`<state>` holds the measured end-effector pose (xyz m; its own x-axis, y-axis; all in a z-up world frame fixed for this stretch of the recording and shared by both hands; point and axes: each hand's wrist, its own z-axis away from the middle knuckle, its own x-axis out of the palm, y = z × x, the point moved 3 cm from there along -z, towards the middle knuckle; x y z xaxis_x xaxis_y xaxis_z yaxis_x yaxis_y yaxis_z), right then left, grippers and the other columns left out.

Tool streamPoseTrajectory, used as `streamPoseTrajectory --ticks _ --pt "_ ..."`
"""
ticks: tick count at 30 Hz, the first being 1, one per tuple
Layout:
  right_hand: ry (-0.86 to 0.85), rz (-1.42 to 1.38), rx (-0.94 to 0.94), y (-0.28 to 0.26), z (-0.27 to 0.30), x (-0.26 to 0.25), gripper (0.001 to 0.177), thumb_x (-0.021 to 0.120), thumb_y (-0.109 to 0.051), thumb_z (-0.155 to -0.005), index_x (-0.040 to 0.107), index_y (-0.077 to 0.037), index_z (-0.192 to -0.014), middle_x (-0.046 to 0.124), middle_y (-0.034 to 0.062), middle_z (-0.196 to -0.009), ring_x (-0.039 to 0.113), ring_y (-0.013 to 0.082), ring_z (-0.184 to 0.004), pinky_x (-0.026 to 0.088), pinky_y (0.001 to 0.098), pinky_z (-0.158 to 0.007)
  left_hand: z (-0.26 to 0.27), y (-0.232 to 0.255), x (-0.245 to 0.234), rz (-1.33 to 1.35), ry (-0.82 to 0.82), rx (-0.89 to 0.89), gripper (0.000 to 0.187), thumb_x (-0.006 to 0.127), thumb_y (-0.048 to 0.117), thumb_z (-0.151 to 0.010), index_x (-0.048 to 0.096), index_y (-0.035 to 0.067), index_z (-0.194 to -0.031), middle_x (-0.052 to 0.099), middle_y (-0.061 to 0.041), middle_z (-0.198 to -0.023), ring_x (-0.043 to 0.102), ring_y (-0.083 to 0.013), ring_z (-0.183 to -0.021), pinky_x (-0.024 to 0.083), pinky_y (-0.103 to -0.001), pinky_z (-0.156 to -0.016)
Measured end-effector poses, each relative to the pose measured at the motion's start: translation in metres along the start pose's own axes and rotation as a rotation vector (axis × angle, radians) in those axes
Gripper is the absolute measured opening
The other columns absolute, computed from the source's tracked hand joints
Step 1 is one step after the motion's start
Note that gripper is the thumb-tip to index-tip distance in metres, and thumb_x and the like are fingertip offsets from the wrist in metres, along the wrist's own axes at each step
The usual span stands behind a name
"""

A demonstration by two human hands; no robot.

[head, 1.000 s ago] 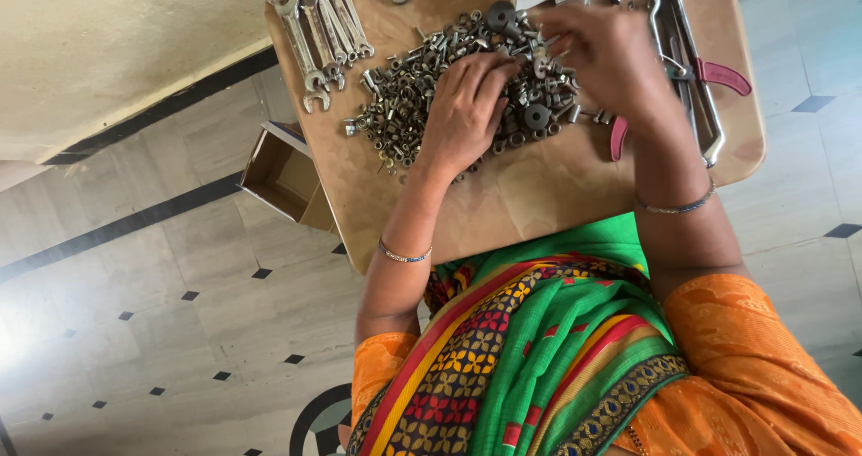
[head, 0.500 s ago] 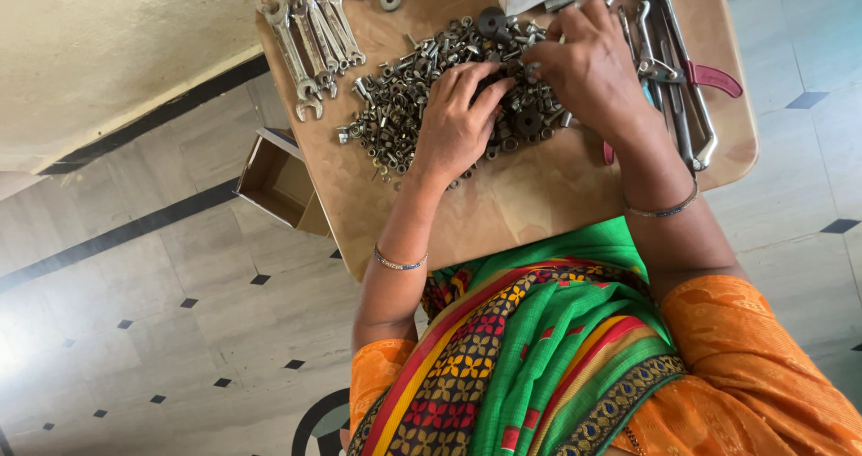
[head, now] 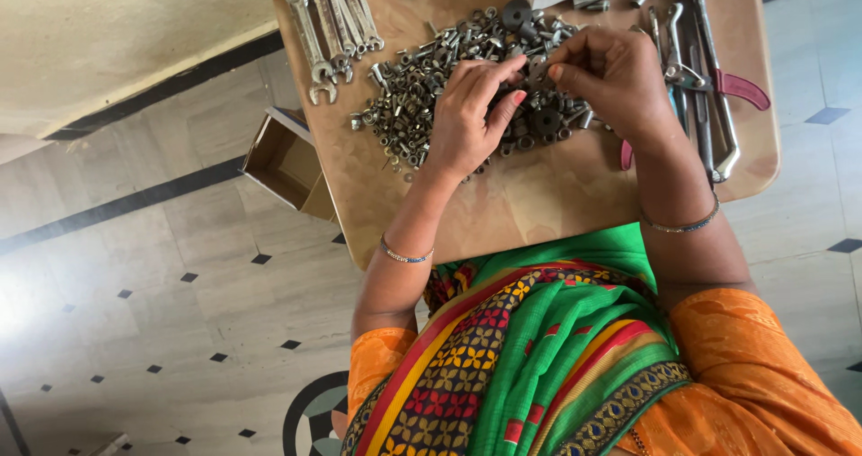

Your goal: The person sorts through a pile of nuts, bolts, and washers on a table by hand, picking up wrenches and placing them into cardboard boxes.

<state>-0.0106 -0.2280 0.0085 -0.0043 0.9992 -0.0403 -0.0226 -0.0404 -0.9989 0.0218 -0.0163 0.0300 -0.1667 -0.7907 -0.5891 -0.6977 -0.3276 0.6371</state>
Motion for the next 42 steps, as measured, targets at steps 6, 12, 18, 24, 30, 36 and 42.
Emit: streamPoseTrajectory --ticks 6,12,18,24,30,36,42 --pt "-0.055 -0.074 0.005 0.001 0.001 0.011 0.015 0.072 0.004 -0.099 0.067 0.006 -0.113 0.071 0.0063 -0.098 0.068 0.0089 -0.087 0.057 0.0232 -0.078 0.002 0.002 0.0 0.131 0.016 -0.065 0.036 0.078 0.012 -0.096 0.067 0.012 -0.13 0.072 -0.003 -0.105 0.067 -0.0218 -0.1 0.057 -0.035 -0.09" --pt "-0.052 -0.102 0.015 0.0 0.002 0.017 0.02 0.07 0.004 -0.099 0.066 0.005 -0.119 0.071 0.0055 -0.102 0.068 0.0081 -0.09 0.057 0.0227 -0.081 0.002 -0.002 0.0 0.182 0.052 -0.14 0.04 0.08 0.005 -0.091 0.068 0.01 -0.129 0.07 -0.003 -0.098 0.066 -0.0198 -0.092 0.057 -0.033 -0.085" --pt "0.012 0.061 -0.088 -0.007 0.004 0.03 0.014 0.075 0.006 -0.098 0.069 0.003 -0.11 0.071 0.0067 -0.101 0.068 0.0077 -0.093 0.057 0.0231 -0.082 0.002 -0.004 -0.003 0.051 0.16 0.002 0.027 0.081 0.007 -0.088 0.073 0.011 -0.114 0.072 -0.003 -0.098 0.066 -0.0203 -0.093 0.056 -0.034 -0.083" --pt "0.19 0.529 -0.595 -0.039 0.016 0.036 0.015 0.075 0.012 -0.098 0.071 -0.001 -0.104 0.074 0.0093 -0.11 0.075 0.0214 -0.102 0.061 0.0289 -0.087 0.014 -0.027 0.005 0.296 0.177 -0.309 0.02 0.073 0.016 -0.101 0.077 0.009 -0.119 0.077 0.002 -0.092 0.07 -0.0059 -0.081 0.057 -0.023 -0.071" --pt "0.114 0.597 -0.735 -0.043 0.015 0.045 0.02 0.08 0.009 -0.09 0.073 -0.004 -0.104 0.074 0.0094 -0.116 0.075 0.0256 -0.102 0.061 0.0338 -0.086 0.021 -0.047 0.014 0.738 0.12 -0.48 0.026 0.074 0.015 -0.101 0.075 0.001 -0.124 0.076 -0.002 -0.097 0.066 -0.0063 -0.083 0.055 -0.022 -0.071" --pt "0.208 0.622 -0.712 -0.042 0.013 0.047 0.021 0.073 0.013 -0.099 0.072 -0.002 -0.113 0.074 0.0097 -0.116 0.074 0.0247 -0.1 0.06 0.0347 -0.084 0.021 -0.061 0.011 0.824 0.198 -0.469 0.026 0.072 0.008 -0.1 0.071 0.0 -0.125 0.077 -0.005 -0.105 0.074 -0.009 -0.092 0.064 -0.026 -0.082" --pt "0.16 0.653 -0.759 -0.043 0.016 0.049 0.023 0.071 0.015 -0.088 0.07 -0.004 -0.102 0.074 0.0095 -0.109 0.072 0.0256 -0.091 0.058 0.0359 -0.076 0.013 -0.108 -0.032 0.486 0.476 -0.417 0.021 0.072 0.004 -0.098 0.074 -0.001 -0.119 0.079 -0.007 -0.101 0.077 -0.0106 -0.084 0.064 -0.026 -0.077"
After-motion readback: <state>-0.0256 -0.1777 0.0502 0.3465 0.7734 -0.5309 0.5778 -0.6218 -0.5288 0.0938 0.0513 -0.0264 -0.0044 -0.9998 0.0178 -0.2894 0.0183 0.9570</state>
